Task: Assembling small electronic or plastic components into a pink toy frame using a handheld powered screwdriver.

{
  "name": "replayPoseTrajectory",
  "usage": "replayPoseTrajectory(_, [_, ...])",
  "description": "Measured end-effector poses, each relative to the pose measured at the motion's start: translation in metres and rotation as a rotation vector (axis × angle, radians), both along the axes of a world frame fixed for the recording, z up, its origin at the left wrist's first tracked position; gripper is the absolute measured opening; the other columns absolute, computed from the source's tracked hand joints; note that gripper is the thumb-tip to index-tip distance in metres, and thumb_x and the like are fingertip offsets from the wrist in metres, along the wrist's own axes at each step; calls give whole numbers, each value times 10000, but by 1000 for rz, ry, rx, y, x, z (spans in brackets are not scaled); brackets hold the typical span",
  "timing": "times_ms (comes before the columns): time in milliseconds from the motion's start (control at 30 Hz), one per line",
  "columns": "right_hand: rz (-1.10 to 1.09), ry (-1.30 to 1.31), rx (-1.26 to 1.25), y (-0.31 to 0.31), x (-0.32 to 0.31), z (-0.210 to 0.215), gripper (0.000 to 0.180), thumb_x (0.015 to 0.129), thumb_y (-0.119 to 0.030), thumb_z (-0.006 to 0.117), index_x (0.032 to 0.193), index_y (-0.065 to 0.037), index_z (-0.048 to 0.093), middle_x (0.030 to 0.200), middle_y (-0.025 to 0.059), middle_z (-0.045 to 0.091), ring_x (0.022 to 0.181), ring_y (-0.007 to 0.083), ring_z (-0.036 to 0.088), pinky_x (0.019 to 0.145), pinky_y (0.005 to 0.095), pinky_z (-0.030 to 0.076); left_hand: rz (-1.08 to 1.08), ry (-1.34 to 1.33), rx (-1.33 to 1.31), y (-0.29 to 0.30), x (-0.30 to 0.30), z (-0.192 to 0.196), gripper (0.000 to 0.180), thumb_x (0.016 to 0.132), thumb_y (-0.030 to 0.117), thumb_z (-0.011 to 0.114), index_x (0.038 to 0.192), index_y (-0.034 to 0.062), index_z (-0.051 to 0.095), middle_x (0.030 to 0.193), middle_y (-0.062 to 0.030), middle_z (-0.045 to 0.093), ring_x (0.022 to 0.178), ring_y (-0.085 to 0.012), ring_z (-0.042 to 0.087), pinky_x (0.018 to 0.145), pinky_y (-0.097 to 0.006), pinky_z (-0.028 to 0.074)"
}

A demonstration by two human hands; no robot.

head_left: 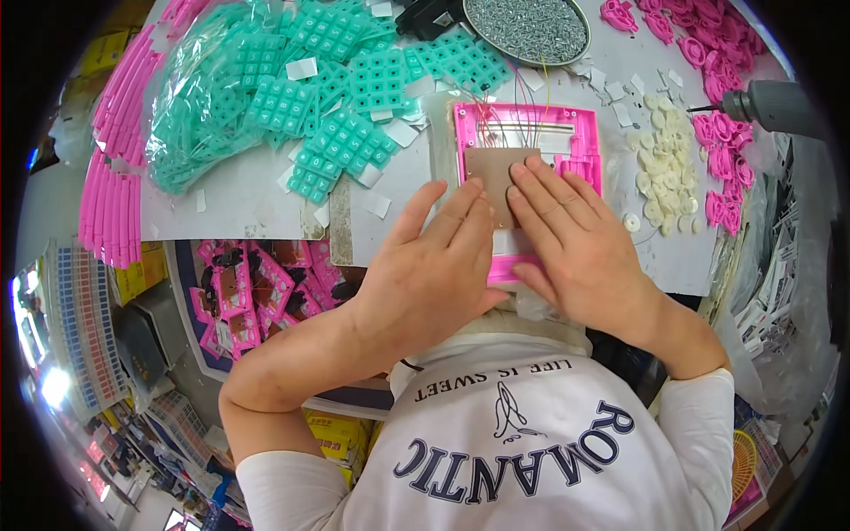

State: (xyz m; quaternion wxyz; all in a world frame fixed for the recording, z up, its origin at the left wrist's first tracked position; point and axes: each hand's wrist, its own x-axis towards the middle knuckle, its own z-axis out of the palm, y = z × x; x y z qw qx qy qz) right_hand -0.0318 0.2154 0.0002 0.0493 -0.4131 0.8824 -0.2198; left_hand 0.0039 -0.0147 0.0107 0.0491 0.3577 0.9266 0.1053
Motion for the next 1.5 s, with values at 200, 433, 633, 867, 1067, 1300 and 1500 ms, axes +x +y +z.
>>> replayPoseTrajectory(200, [66,148,264,-4,-5,19,709,827,-382,738,1322,103,591,1472,267,517,1412,394,456,1159,503,366,-111,-318,-18,0,-65,43,404,838,368,731,1076,42,729,1085,-151,705,1094,-318,650,959,-455,483])
replayPoseTrajectory(433, [138,97,415,-11,-3,37,717,856,-436,710,1308,108,597,1454,277,525,1401,412,455,1151,522,359,-3,188,-130,50,-249,-16,203,855,220,617,864,101,781,965,-147,752,935,-316,714,887,-514,469])
replayPoseTrajectory(633, [138,-4,20,10,-25,34,669,853,-428,739,1290,62,611,1416,258,552,1366,407,492,1130,529,390,-27,467,124,71,-273,-61,158,877,238,638,804,135,735,846,-53,712,897,-264,687,895,-493,404])
replayPoseTrajectory(867, [-308,269,-1275,142,-189,87,452,963,-214,640,1325,36,533,1046,162,652,956,264,636,839,438,541,51,320,-120,58,-278,-40,288,888,289,556,764,96,730,808,-115,731,784,-291,699,812,-499,428])
replayPoseTrajectory(1067, [160,-543,-986,78,-201,91,746,884,-209,745,1521,-34,398,920,137,670,832,251,647,746,392,559,29,401,316,43,-176,18,86,861,215,686,824,138,681,810,-17,650,787,-252,613,829,-443,366])
replayPoseTrajectory(1300, [218,-740,-1083,25,-99,67,683,911,-281,751,1484,-112,420,865,92,643,826,240,627,750,403,558,158,55,679,33,-65,-2,103,777,131,788,857,144,724,831,27,693,807,-179,620,861,-426,341])
replayPoseTrajectory(1500, [137,-672,-1132,9,-69,71,579,934,-314,743,1419,-162,464,772,18,593,726,174,581,698,357,538,231,35,855,39,-55,-13,162,724,95,828,850,136,735,856,4,722,755,-173,631,806,-385,354])
